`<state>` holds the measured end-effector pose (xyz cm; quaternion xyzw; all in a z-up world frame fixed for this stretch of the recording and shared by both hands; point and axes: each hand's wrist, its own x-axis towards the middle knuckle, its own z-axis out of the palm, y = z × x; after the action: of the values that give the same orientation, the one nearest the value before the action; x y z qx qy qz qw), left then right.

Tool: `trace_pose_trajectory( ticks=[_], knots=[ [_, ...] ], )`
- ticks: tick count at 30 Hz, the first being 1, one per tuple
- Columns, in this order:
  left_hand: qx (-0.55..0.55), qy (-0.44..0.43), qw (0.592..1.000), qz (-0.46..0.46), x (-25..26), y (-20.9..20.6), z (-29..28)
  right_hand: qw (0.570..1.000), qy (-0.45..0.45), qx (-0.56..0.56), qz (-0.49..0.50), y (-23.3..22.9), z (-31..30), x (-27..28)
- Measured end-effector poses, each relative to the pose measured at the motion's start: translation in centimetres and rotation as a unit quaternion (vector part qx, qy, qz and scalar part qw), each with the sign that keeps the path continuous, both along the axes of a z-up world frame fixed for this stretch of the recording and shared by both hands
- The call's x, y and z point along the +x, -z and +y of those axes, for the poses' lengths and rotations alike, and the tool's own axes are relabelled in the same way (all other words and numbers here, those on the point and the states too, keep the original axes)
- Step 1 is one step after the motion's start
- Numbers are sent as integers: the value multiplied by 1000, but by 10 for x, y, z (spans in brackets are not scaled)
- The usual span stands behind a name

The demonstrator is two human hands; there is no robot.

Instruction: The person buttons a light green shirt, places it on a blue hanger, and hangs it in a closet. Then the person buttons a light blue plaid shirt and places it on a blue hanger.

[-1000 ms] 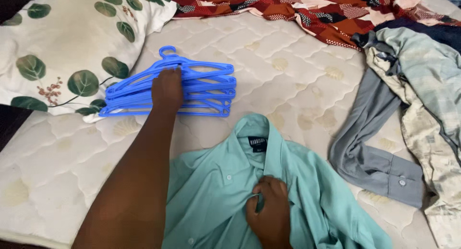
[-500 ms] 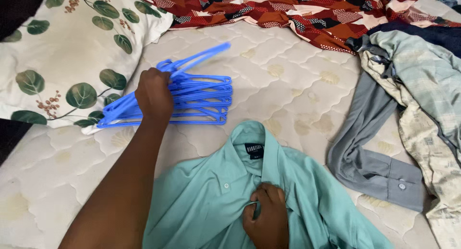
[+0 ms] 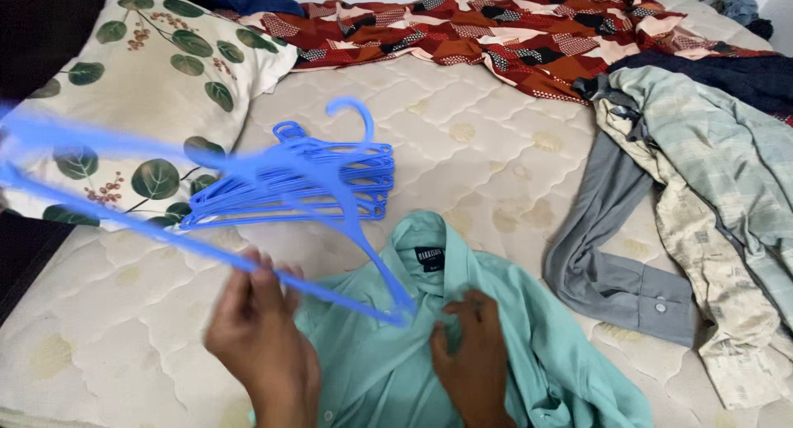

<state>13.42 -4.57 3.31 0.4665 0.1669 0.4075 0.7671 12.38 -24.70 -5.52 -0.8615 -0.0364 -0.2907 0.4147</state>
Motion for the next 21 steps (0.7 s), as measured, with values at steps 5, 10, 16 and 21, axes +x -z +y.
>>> trace_pose_trajectory(
  ticks=[5,10,16,21],
  knots=[
    [-106,23,986,127,-29,80,-16,992,14,-106,71,-13,-14,5],
    [-155,82,979,99,-27,131,-8,988,63,-107,94,-4,-29,10],
    [-91,72,990,82,-19,131,8,994,57,-96,9,4,-52,18],
    [-79,95,991,54,-11,117,-2,992,126,-1,33,-11,-67,29]
  ],
)
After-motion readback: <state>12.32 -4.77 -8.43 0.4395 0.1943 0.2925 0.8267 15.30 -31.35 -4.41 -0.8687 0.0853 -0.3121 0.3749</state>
